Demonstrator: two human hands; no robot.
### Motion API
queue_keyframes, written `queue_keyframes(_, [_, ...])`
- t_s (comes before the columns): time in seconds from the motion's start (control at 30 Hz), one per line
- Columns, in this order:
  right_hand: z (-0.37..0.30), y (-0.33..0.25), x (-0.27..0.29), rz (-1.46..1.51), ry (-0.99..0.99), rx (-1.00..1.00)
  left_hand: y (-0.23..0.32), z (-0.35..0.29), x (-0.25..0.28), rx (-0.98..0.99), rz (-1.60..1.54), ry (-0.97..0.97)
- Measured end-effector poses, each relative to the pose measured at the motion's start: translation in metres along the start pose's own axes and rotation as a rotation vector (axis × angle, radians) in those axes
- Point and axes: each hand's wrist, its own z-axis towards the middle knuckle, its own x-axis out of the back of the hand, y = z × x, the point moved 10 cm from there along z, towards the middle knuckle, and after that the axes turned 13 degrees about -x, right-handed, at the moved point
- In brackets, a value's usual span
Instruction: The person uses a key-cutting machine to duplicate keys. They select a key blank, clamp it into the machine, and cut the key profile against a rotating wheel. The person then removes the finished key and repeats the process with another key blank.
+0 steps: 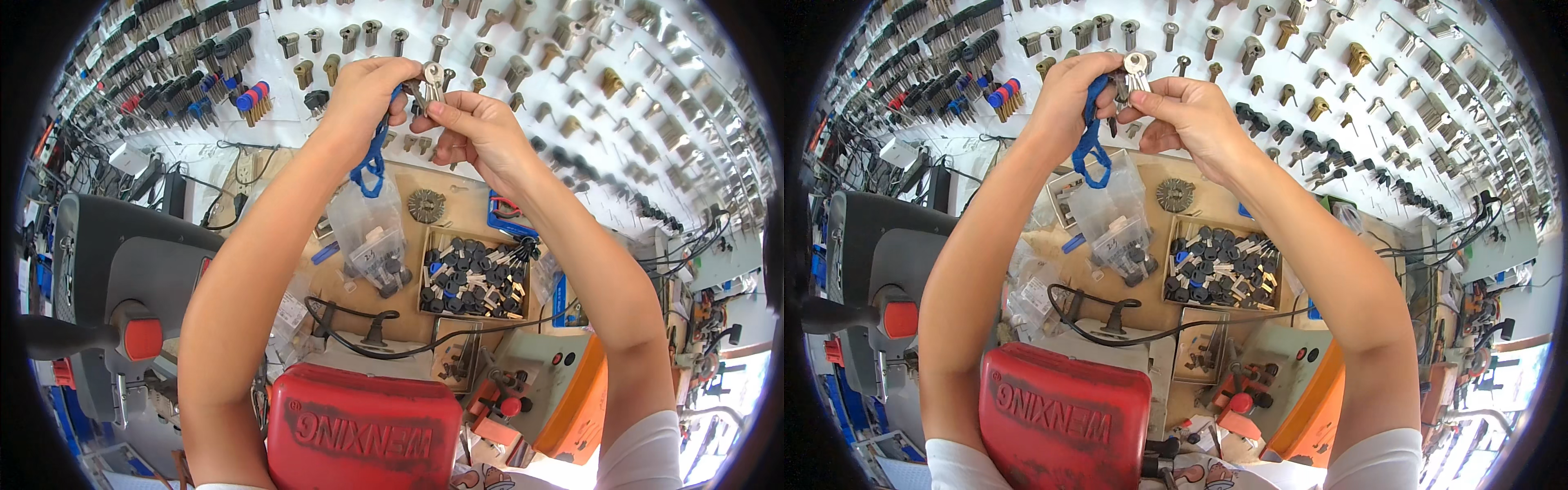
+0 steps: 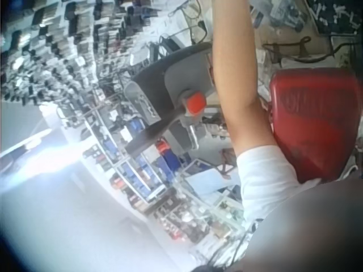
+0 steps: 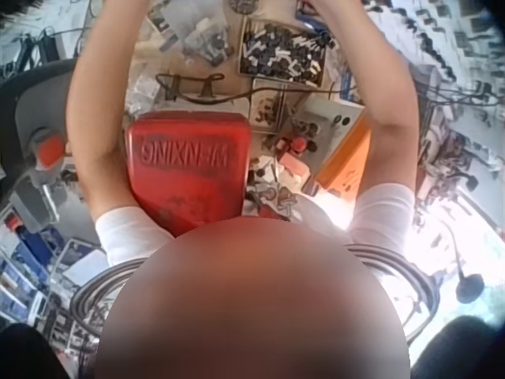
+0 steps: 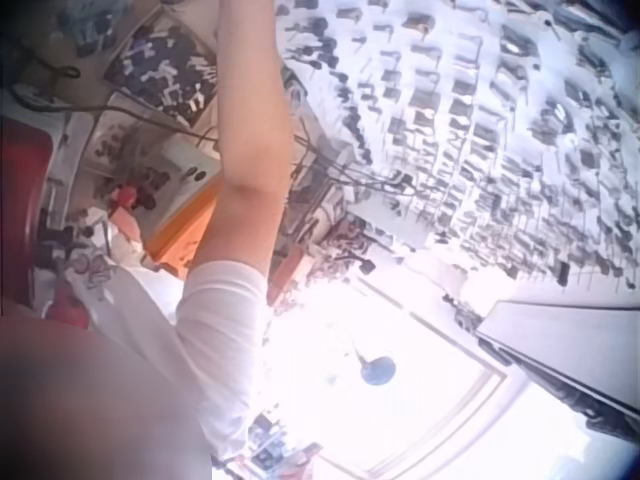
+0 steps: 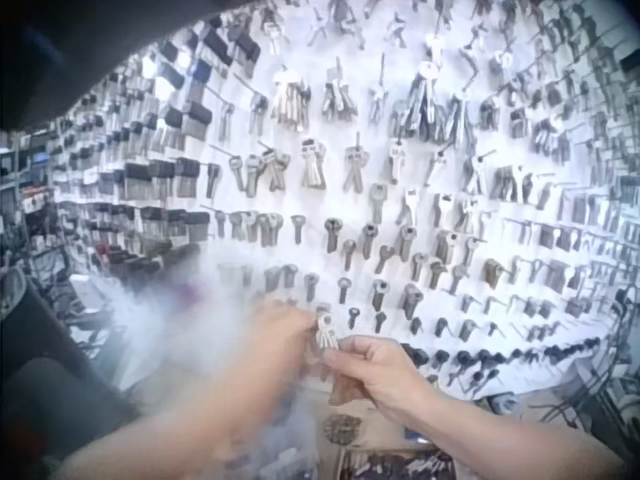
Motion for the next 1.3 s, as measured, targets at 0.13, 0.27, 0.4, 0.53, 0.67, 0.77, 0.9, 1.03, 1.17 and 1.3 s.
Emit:
queue_keyframes(0.13, [-0.003,0.0,0.004,0.006,0.001,-0.008,0.004,0.0,-0.004,-0.031,0.004,-0.06])
queue_keyframes(0.27, [-0.003,0.001,0.005,-0.016,-0.029,-0.022,0.007,-0.004,-0.012,0.003,0.103,-0.128])
queue_keyframes(0.4, [-0.004,0.007,0.002,0.059,-0.035,-0.029,0.005,-0.003,-0.009,-0.029,0.12,-0.117])
queue_keyframes(0.53, [-0.006,0.006,-0.002,0.146,-0.031,0.024,0.001,-0.003,-0.008,-0.021,0.073,-0.093])
queue_keyframes(0.67, [-0.008,0.003,-0.007,0.196,-0.037,0.047,0.003,-0.003,-0.007,-0.053,0.034,-0.083])
queue_keyframes(0.77, [-0.01,0.003,-0.009,0.221,-0.02,0.046,0.002,-0.004,-0.003,-0.071,-0.009,-0.032])
queue_keyframes(0.9, [-0.015,0.002,-0.005,0.247,0.064,0.07,0.001,-0.002,-0.001,-0.085,-0.08,-0.003])
queue_keyframes(1.03, [-0.003,0.012,0.023,0.204,0.269,0.051,-0.008,-0.002,0.02,-0.013,-0.025,0.141])
queue_keyframes(1.17, [0.006,0.0,0.038,0.228,0.352,0.173,-0.023,-0.006,0.027,0.083,-0.145,0.205])
queue_keyframes(1.3, [0.015,-0.004,0.034,0.33,0.294,0.205,-0.029,-0.009,0.026,0.127,-0.25,0.226])
